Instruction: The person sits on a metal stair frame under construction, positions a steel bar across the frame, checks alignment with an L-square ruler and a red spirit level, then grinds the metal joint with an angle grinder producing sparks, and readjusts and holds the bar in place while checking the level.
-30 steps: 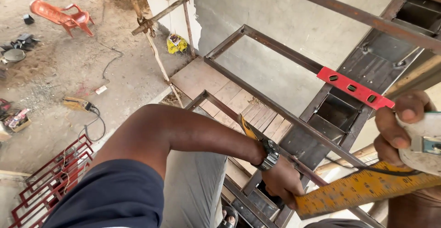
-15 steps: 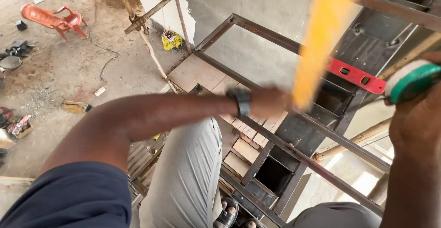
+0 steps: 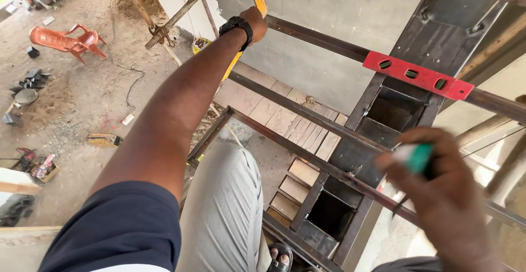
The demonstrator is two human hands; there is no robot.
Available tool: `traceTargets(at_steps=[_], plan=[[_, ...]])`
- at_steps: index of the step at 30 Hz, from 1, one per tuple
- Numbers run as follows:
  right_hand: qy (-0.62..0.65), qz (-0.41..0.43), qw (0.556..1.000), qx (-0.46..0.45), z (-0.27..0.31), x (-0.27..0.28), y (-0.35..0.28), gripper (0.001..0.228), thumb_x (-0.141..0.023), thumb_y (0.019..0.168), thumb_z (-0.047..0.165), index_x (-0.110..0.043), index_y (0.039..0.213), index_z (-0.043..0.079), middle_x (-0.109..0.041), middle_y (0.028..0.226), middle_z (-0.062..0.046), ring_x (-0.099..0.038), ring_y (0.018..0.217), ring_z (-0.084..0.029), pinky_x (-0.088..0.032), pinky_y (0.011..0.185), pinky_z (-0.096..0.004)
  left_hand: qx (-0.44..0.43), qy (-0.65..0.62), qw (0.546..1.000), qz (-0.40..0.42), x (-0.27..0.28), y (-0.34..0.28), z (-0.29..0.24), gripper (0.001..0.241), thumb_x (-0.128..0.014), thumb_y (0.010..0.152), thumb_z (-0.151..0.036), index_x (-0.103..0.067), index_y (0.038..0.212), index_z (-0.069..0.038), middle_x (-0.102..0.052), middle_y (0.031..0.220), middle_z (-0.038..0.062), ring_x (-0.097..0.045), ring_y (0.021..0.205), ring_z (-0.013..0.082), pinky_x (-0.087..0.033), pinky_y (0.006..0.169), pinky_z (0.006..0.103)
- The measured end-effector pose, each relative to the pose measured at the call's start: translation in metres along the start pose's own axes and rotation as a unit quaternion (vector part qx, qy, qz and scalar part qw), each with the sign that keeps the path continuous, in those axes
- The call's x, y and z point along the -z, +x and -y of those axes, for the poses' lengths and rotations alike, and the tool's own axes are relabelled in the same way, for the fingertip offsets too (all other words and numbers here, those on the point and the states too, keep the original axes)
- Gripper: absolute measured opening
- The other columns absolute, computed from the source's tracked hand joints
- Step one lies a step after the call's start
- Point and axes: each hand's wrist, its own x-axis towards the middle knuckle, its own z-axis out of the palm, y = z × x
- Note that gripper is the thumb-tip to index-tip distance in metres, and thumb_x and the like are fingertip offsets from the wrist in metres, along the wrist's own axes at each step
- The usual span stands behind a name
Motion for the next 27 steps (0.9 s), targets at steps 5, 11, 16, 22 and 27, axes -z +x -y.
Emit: traceTargets(at_steps=[5, 11, 16, 22, 27], plan=[[-0.108, 0.100, 0.988, 0.056, 0.004, -0.040, -0.006, 0.043, -0.088, 0.084, 0.031, -0.066, 0.113, 0.008, -0.052, 0.109, -0.010, -0.056, 0.092, -0.018, -0.052, 0.074, -0.032, -0.057, 0.067, 0.993, -0.073, -0.034, 0.068, 0.030, 0.026, -0.071, 0.086, -0.020, -0.071, 0.100, 0.002, -0.073, 0.093, 0.024, -0.072, 0.081, 0.0338, -0.059, 0.067, 0.0403], [-0.156, 0.230, 0.960, -0.035, -0.003, -0.066, -0.014, 0.051, -0.087, 0.080, 0.049, -0.071, 0.111, 0.012, -0.047, 0.123, -0.009, -0.059, 0.107, -0.023, -0.059, 0.086, -0.038, -0.092, 0.150, 0.984, -0.041, -0.032, 0.075, 0.025, 0.025, -0.078, 0.085, -0.020, -0.073, 0.091, 0.004, -0.073, 0.082, 0.019, -0.074, 0.076, 0.0294, -0.061, 0.066, 0.0388], [-0.165, 0.279, 0.946, -0.012, -0.012, -0.073, -0.018, 0.058, -0.086, 0.080, 0.056, -0.071, 0.115, 0.012, -0.047, 0.120, -0.010, -0.059, 0.114, -0.025, -0.059, 0.093, -0.039, -0.032, 0.078, 0.996, 0.029, -0.014, 0.035, 0.005, 0.021, -0.078, 0.087, -0.019, -0.072, 0.086, 0.002, -0.075, 0.076, 0.012, -0.074, 0.062, 0.0195, -0.061, 0.057, 0.0341], [-0.154, 0.302, 0.941, 0.005, -0.009, -0.080, -0.025, 0.060, -0.082, 0.079, 0.063, -0.074, 0.112, 0.013, -0.049, 0.120, -0.010, -0.062, 0.116, -0.027, -0.061, 0.093, -0.041, -0.003, -0.075, 0.997, 0.033, -0.011, 0.032, 0.014, 0.019, -0.062, 0.098, -0.011, -0.069, 0.099, 0.007, -0.074, 0.072, 0.011, -0.067, 0.051, 0.0151, -0.050, 0.043, 0.0325], [-0.150, 0.329, 0.932, -0.010, -0.015, -0.094, -0.034, 0.055, -0.086, 0.074, 0.062, -0.075, 0.105, 0.017, -0.051, 0.123, -0.007, -0.064, 0.118, -0.030, -0.053, 0.099, -0.052, -0.032, -0.061, 0.997, 0.035, -0.015, 0.048, 0.020, 0.024, -0.055, 0.100, -0.011, -0.066, 0.105, 0.009, -0.074, 0.073, 0.009, -0.065, 0.046, 0.0166, -0.051, 0.040, 0.0309]])
